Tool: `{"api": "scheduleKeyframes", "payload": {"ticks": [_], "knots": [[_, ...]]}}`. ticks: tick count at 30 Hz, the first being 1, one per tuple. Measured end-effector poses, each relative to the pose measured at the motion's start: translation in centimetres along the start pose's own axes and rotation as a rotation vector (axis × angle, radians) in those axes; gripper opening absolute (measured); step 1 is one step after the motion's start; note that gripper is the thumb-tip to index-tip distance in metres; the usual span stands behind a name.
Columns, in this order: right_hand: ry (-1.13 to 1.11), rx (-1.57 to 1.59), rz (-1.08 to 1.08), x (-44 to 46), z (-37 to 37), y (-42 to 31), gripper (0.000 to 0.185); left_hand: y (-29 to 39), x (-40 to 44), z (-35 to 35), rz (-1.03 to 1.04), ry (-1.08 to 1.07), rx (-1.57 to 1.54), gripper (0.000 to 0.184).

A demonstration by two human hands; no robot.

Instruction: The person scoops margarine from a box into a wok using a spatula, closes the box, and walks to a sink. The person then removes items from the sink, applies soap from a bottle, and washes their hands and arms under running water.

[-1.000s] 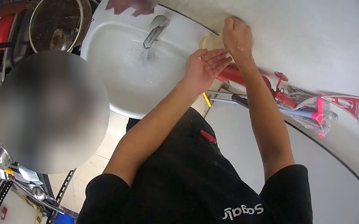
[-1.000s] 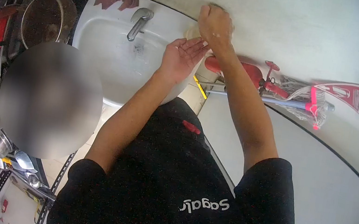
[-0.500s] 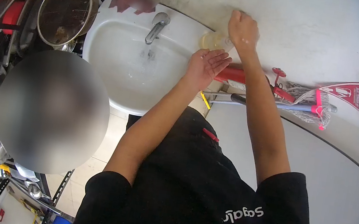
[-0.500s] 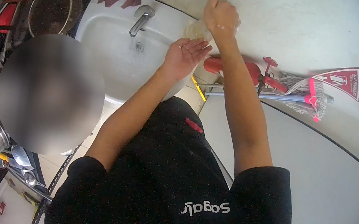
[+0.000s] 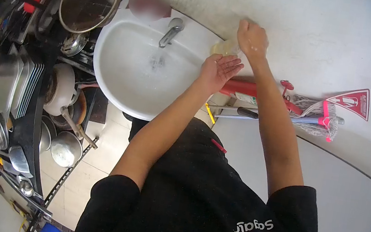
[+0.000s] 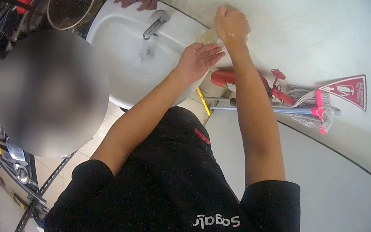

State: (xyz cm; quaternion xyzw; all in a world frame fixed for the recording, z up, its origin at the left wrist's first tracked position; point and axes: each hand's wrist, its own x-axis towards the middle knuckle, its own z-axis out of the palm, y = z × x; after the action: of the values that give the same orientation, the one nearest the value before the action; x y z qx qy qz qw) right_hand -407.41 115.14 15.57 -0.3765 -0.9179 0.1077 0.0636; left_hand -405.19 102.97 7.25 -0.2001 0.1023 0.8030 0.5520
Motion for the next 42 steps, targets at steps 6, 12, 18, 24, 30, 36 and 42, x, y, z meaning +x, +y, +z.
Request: {"api": "scheduleKeyframes", "payload": {"ticks": [6,12,18,24,30,36,42], "knots": [[-0.045,-0.064,-0.057,-0.6,1.9,-0.5,0.049,0.4,-0.4,0.6,0.037,-0.007,0.023,0.045],[-0.008,0.061,-0.214,-1.9,-1.3,-1.9,0.044,1.4,-2.6,-0.7,-0.013,-0.085,0.04,0.045],[0.151,0.02,-0.827,-13.4,4.7,-6.6,0.046,6.2,-9.5,-3.9,-0.082,-0.359,-0.203,0.042],[-0.36,0.607,-0.8,-19.1,12.8,-10.0,0.052,7.9,-13.4,-10.9,0.349,-0.134,0.044,0.048],[-0.334,0.567,-0.709,-20.0,18.3,-11.7,0.051,12.8,-12.8,-13.1,0.36,0.027,0.023,0.054],[0.68,-2.975,-0.597,-17.4,24.1,-16.7,0.045,12.5,-9.9,-14.1,0.461,0.318,0.229,0.051],[0.893,-3.474,-0.394,-16.1,25.1,-15.7,0.031,15.3,-6.7,-17.1,0.488,-0.019,0.077,0.034]]}}
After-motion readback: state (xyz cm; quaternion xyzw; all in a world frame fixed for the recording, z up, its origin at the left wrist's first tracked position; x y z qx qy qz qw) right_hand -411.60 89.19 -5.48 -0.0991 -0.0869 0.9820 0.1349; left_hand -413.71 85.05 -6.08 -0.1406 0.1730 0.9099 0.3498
